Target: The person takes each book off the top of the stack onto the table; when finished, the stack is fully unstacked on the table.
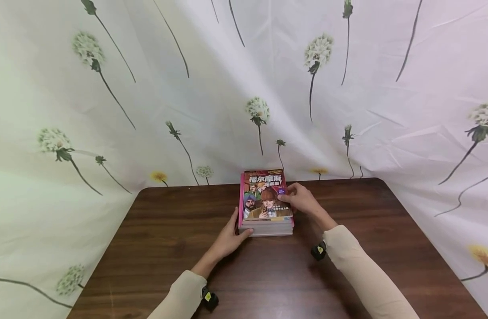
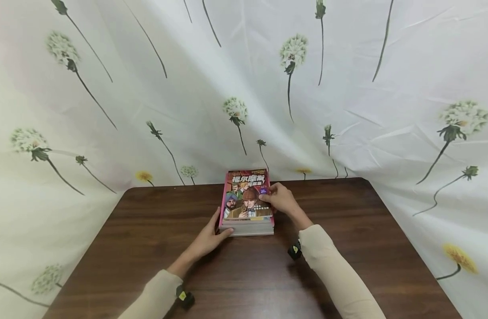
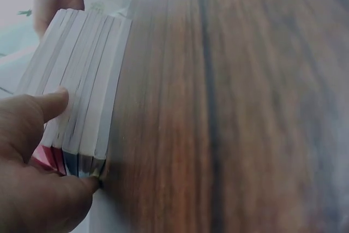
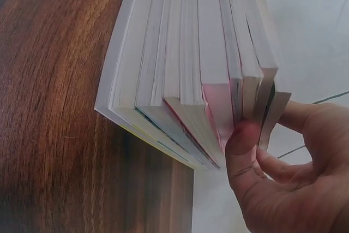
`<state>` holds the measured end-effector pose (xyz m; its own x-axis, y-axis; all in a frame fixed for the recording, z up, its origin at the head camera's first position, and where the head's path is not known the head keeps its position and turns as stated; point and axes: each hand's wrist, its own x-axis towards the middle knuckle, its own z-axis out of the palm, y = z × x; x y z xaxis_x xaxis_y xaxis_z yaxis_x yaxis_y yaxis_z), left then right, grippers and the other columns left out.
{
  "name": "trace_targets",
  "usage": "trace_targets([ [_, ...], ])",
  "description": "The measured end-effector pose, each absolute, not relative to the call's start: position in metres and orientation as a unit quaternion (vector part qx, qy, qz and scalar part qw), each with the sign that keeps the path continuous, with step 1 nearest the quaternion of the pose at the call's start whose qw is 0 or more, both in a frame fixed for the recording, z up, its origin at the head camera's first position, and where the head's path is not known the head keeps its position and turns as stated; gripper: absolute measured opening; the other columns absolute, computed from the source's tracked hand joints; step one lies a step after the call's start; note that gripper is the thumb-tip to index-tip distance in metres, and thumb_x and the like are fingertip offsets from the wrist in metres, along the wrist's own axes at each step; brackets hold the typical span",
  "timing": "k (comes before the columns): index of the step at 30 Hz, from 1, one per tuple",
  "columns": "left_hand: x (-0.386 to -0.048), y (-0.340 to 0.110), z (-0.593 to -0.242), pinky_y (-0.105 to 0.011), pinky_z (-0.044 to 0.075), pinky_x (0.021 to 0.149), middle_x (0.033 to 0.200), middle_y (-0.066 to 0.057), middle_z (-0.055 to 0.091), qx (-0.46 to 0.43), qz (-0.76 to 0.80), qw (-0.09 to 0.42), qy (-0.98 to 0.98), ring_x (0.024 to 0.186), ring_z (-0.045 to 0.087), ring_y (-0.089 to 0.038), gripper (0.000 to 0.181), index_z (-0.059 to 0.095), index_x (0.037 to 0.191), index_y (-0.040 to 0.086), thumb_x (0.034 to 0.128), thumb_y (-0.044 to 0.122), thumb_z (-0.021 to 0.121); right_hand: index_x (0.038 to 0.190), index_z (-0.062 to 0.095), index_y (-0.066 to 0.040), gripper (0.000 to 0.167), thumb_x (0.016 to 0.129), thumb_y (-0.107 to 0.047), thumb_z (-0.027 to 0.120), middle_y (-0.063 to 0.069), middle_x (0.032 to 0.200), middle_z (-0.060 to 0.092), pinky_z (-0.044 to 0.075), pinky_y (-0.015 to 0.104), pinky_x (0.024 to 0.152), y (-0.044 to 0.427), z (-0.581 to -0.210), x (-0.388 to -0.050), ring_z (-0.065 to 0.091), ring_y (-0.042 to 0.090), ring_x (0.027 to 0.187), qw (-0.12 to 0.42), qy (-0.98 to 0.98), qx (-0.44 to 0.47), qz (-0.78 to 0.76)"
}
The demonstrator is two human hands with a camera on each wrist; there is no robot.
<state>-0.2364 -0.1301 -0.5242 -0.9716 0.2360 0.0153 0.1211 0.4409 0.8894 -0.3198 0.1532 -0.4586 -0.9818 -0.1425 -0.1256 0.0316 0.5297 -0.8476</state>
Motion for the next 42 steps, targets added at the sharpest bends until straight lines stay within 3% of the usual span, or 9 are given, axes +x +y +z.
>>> trace_targets([
  [5, -0.236, -0.126, -0.526, -0.063, 0.026, 0.129, 0.177, -0.023, 0.015, 0.116, 0.529, 0.041, 0.84, 0.163, 0.019, -0.044, 0.098, 0.006, 0.172, 0.006, 0.1034, 0.029, 0.072, 0.133, 0.058, 0.004, 0.049, 0.102, -0.031, 0.074, 0.011, 0.092, 0.071, 0.062, 0.051, 0.074, 0.156, -0.46, -0.319, 0.063, 0.017, 0.061, 0.093, 0.865, -0.028, -0.493],
  [14, -0.234, -0.126, -0.522, -0.064, 0.031, 0.127, 0.174, -0.026, 0.022, 0.116, 0.524, 0.024, 0.844, 0.161, 0.025, -0.045, 0.095, 0.011, 0.17, 0.001, 0.102, 0.023, 0.074, 0.123, 0.063, 0.007, 0.039, 0.102, -0.024, 0.073, 0.015, 0.098, 0.071, 0.054, 0.03, 0.065, 0.156, -0.455, -0.319, 0.063, 0.017, 0.072, 0.084, 0.87, -0.018, -0.485],
  [21, -0.235, -0.127, -0.522, -0.061, 0.034, 0.126, 0.175, -0.024, 0.02, 0.114, 0.516, 0.028, 0.848, 0.161, 0.025, -0.043, 0.095, 0.011, 0.17, 0.001, 0.1028, 0.024, 0.073, 0.12, 0.061, 0.006, 0.033, 0.103, -0.021, 0.07, 0.019, 0.107, 0.066, 0.053, 0.028, 0.063, 0.158, -0.453, -0.317, 0.06, 0.02, 0.079, 0.073, 0.864, 0.013, -0.499],
  [29, -0.234, -0.125, -0.521, -0.061, 0.035, 0.125, 0.175, -0.025, 0.022, 0.106, 0.514, 0.022, 0.851, 0.16, 0.027, -0.043, 0.093, 0.013, 0.17, 0.0, 0.1027, 0.023, 0.073, 0.118, 0.06, 0.007, 0.027, 0.106, -0.016, 0.062, 0.018, 0.104, 0.063, 0.048, 0.028, 0.067, 0.171, -0.449, -0.318, 0.057, 0.021, 0.086, 0.052, 0.865, 0.009, -0.498],
  [36, -0.234, -0.126, -0.522, -0.061, 0.035, 0.125, 0.175, -0.022, 0.022, 0.1, 0.505, 0.027, 0.857, 0.16, 0.028, -0.042, 0.092, 0.014, 0.17, 0.001, 0.103, 0.026, 0.072, 0.119, 0.07, 0.009, 0.028, 0.107, -0.014, 0.061, 0.016, 0.097, 0.074, 0.049, 0.027, 0.065, 0.18, -0.441, -0.315, 0.059, 0.014, 0.077, 0.036, 0.855, -0.012, -0.518],
  [42, -0.233, -0.126, -0.522, -0.061, 0.035, 0.125, 0.173, -0.026, 0.026, 0.104, 0.504, 0.017, 0.857, 0.159, 0.03, -0.044, 0.092, 0.015, 0.169, 0.0, 0.1026, 0.025, 0.073, 0.127, 0.068, 0.011, 0.033, 0.107, -0.014, 0.06, 0.013, 0.099, 0.075, 0.053, 0.026, 0.067, 0.191, -0.433, -0.31, 0.061, 0.011, 0.078, 0.034, 0.843, -0.01, -0.536],
])
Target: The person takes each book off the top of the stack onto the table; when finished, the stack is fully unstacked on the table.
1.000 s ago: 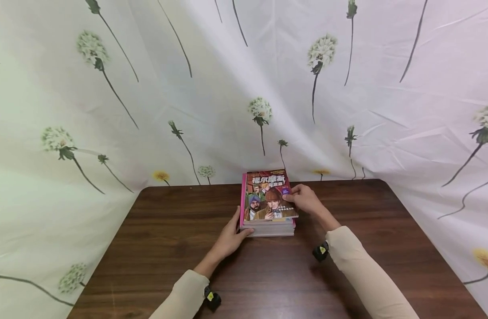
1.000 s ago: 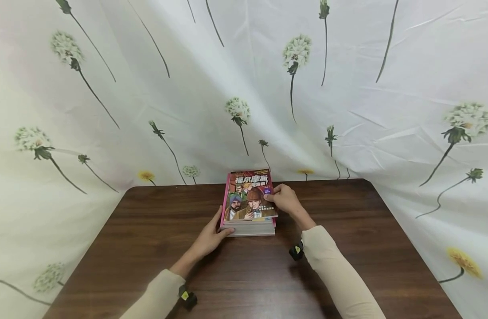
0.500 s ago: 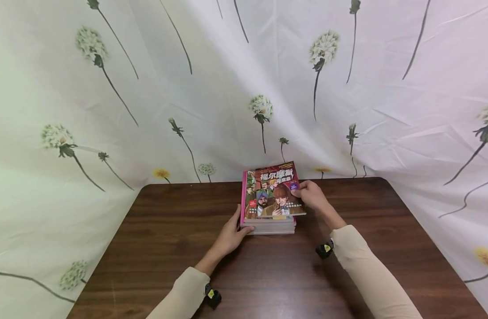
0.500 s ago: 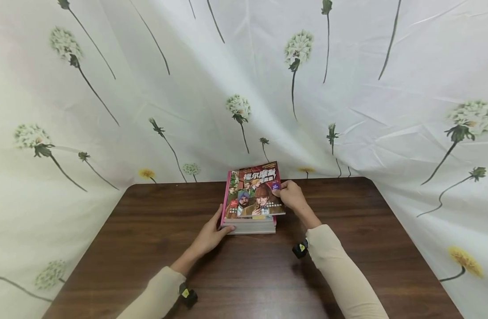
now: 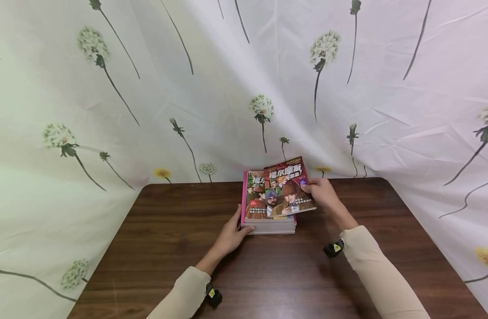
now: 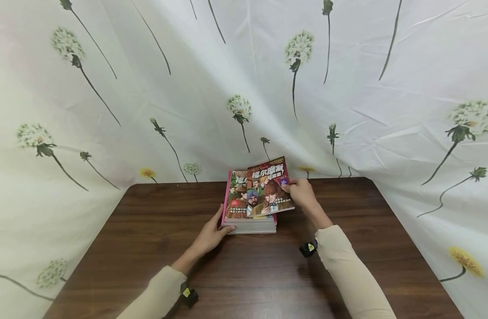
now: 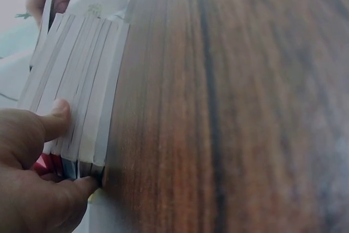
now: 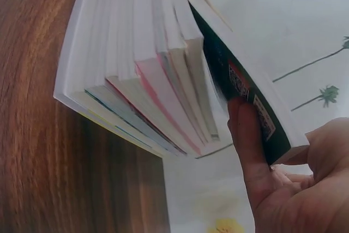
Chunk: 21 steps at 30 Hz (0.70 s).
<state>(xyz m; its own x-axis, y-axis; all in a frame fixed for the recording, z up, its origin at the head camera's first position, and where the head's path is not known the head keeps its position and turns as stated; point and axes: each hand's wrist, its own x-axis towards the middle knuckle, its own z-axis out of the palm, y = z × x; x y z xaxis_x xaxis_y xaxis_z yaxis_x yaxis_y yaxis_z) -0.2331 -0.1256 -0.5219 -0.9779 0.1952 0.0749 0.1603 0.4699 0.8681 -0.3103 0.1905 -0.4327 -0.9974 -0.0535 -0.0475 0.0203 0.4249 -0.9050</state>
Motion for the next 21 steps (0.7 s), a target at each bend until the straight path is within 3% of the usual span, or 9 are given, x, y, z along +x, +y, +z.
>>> trace_targets([
  [4, -0.233, -0.125, -0.522, -0.06, 0.035, 0.126, 0.173, -0.025, 0.027, 0.103, 0.504, 0.017, 0.857, 0.159, 0.03, -0.043, 0.091, 0.016, 0.17, 0.001, 0.1028, 0.025, 0.073, 0.124, 0.069, 0.01, 0.031, 0.107, -0.015, 0.061, 0.008, 0.094, 0.073, 0.052, 0.027, 0.067, 0.201, -0.425, -0.305, 0.06, 0.012, 0.077, 0.032, 0.842, -0.006, -0.539],
  [15, -0.231, -0.125, -0.521, -0.061, 0.034, 0.126, 0.173, -0.025, 0.026, 0.099, 0.508, 0.021, 0.856, 0.159, 0.03, -0.043, 0.092, 0.015, 0.169, -0.001, 0.1025, 0.026, 0.073, 0.141, 0.06, 0.011, 0.043, 0.108, -0.016, 0.059, -0.004, 0.089, 0.072, 0.059, 0.027, 0.067, 0.237, -0.403, -0.281, 0.066, 0.007, 0.077, 0.045, 0.825, 0.005, -0.563],
  [21, -0.233, -0.125, -0.522, -0.06, 0.034, 0.126, 0.174, -0.024, 0.025, 0.101, 0.507, 0.018, 0.856, 0.159, 0.03, -0.042, 0.092, 0.016, 0.169, -0.001, 0.1022, 0.026, 0.074, 0.146, 0.054, 0.012, 0.048, 0.11, -0.019, 0.055, 0.003, 0.099, 0.073, 0.06, 0.027, 0.068, 0.257, -0.394, -0.27, 0.067, 0.008, 0.079, 0.033, 0.84, 0.006, -0.542],
])
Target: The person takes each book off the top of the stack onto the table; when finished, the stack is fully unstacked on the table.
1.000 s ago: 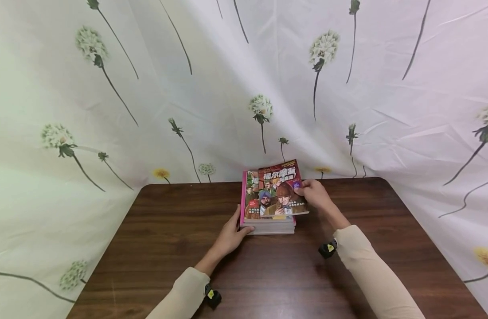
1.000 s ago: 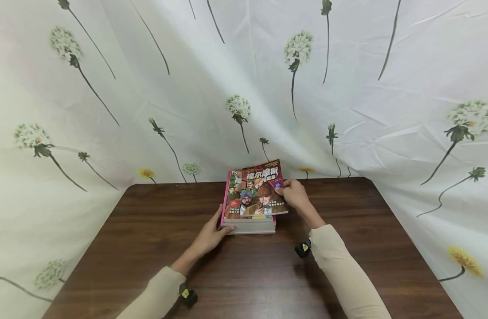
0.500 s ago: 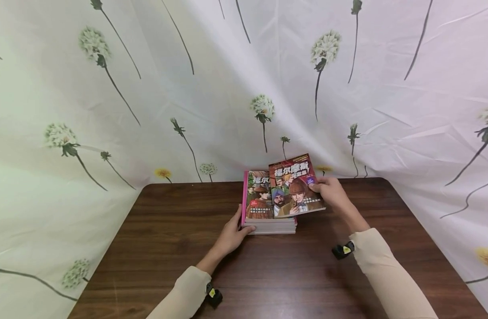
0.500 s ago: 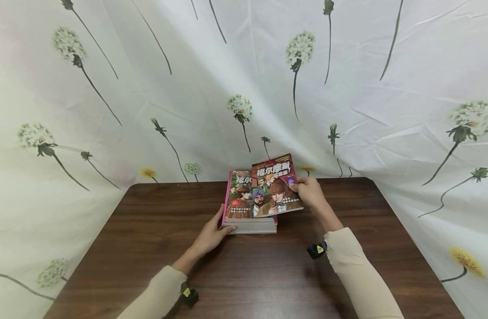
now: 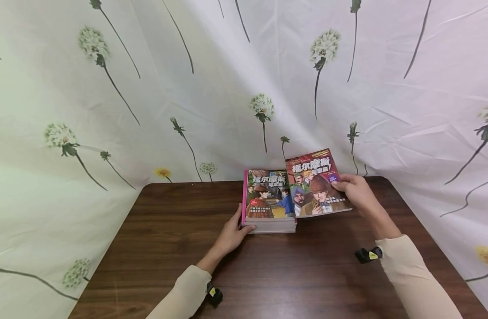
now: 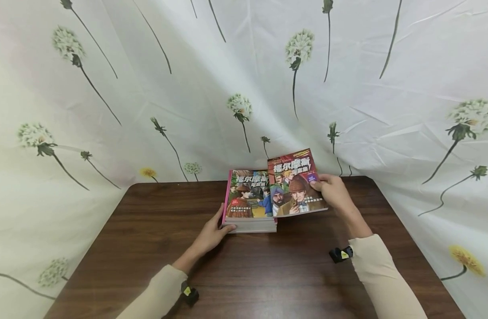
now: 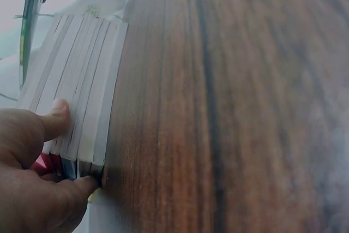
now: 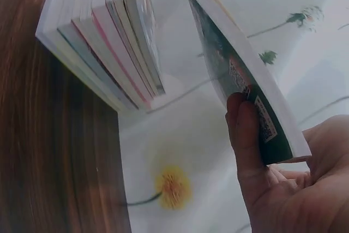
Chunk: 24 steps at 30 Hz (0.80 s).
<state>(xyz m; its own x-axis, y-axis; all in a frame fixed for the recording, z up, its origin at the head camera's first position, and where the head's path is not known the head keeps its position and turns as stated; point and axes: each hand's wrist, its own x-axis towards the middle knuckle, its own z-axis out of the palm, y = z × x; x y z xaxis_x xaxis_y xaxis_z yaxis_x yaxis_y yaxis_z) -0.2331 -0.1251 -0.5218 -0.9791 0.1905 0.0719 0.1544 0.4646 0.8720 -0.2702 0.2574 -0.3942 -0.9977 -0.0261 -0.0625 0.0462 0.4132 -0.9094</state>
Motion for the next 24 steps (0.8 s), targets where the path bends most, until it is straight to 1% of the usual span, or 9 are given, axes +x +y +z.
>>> trace_targets([
  [4, -0.234, -0.126, -0.522, -0.06, 0.034, 0.126, 0.174, -0.023, 0.025, 0.098, 0.506, 0.025, 0.857, 0.16, 0.029, -0.041, 0.093, 0.014, 0.17, 0.001, 0.1026, 0.026, 0.073, 0.147, 0.053, 0.013, 0.049, 0.111, -0.021, 0.054, 0.009, 0.105, 0.072, 0.059, 0.026, 0.068, 0.273, -0.393, -0.265, 0.065, 0.007, 0.08, 0.02, 0.852, 0.009, -0.523],
  [6, -0.233, -0.127, -0.522, -0.06, 0.034, 0.126, 0.174, -0.024, 0.026, 0.099, 0.505, 0.026, 0.857, 0.16, 0.029, -0.042, 0.093, 0.014, 0.17, 0.0, 0.1026, 0.026, 0.073, 0.148, 0.052, 0.013, 0.051, 0.111, -0.023, 0.053, 0.009, 0.106, 0.07, 0.057, 0.025, 0.068, 0.281, -0.393, -0.263, 0.063, 0.006, 0.081, 0.013, 0.858, 0.01, -0.513],
  [8, -0.233, -0.127, -0.521, -0.059, 0.034, 0.127, 0.174, -0.022, 0.025, 0.095, 0.506, 0.029, 0.857, 0.161, 0.028, -0.039, 0.093, 0.014, 0.17, 0.002, 0.1025, 0.026, 0.073, 0.148, 0.051, 0.013, 0.053, 0.111, -0.025, 0.053, 0.006, 0.106, 0.069, 0.055, 0.024, 0.069, 0.29, -0.394, -0.262, 0.061, 0.004, 0.082, 0.007, 0.864, 0.013, -0.504],
  [9, -0.233, -0.127, -0.522, -0.059, 0.034, 0.127, 0.174, -0.023, 0.026, 0.097, 0.506, 0.027, 0.856, 0.16, 0.028, -0.04, 0.093, 0.014, 0.17, 0.001, 0.1025, 0.026, 0.073, 0.149, 0.051, 0.013, 0.053, 0.111, -0.025, 0.053, 0.004, 0.104, 0.069, 0.056, 0.025, 0.068, 0.293, -0.393, -0.26, 0.061, 0.004, 0.081, 0.008, 0.863, 0.016, -0.504],
  [13, -0.233, -0.127, -0.522, -0.06, 0.036, 0.125, 0.173, -0.024, 0.026, 0.099, 0.504, 0.021, 0.858, 0.16, 0.03, -0.042, 0.093, 0.015, 0.17, 0.0, 0.1024, 0.026, 0.073, 0.149, 0.047, 0.015, 0.055, 0.112, -0.024, 0.052, -0.013, 0.091, 0.067, 0.057, 0.024, 0.067, 0.31, -0.395, -0.257, 0.062, 0.001, 0.078, 0.009, 0.856, 0.024, -0.516],
  [16, -0.232, -0.127, -0.523, -0.061, 0.037, 0.124, 0.174, -0.025, 0.025, 0.099, 0.503, 0.02, 0.858, 0.159, 0.03, -0.043, 0.092, 0.016, 0.169, 0.0, 0.1027, 0.027, 0.073, 0.147, 0.046, 0.018, 0.054, 0.111, -0.022, 0.053, -0.023, 0.083, 0.063, 0.056, 0.022, 0.066, 0.323, -0.398, -0.256, 0.061, -0.002, 0.076, 0.005, 0.848, 0.03, -0.53],
  [20, -0.231, -0.126, -0.522, -0.061, 0.037, 0.125, 0.174, -0.024, 0.023, 0.099, 0.507, 0.02, 0.856, 0.16, 0.029, -0.042, 0.092, 0.015, 0.169, 0.0, 0.1029, 0.026, 0.073, 0.145, 0.046, 0.02, 0.053, 0.111, -0.021, 0.053, -0.024, 0.08, 0.062, 0.056, 0.021, 0.064, 0.341, -0.406, -0.254, 0.061, -0.002, 0.073, 0.0, 0.848, 0.033, -0.528],
  [24, -0.231, -0.127, -0.522, -0.061, 0.036, 0.125, 0.175, -0.024, 0.022, 0.104, 0.51, 0.022, 0.854, 0.16, 0.027, -0.043, 0.092, 0.015, 0.169, -0.001, 0.1026, 0.025, 0.073, 0.145, 0.044, 0.022, 0.056, 0.111, -0.021, 0.051, -0.019, 0.082, 0.062, 0.056, 0.023, 0.064, 0.354, -0.415, -0.251, 0.061, 0.0, 0.071, 0.007, 0.858, 0.04, -0.512],
])
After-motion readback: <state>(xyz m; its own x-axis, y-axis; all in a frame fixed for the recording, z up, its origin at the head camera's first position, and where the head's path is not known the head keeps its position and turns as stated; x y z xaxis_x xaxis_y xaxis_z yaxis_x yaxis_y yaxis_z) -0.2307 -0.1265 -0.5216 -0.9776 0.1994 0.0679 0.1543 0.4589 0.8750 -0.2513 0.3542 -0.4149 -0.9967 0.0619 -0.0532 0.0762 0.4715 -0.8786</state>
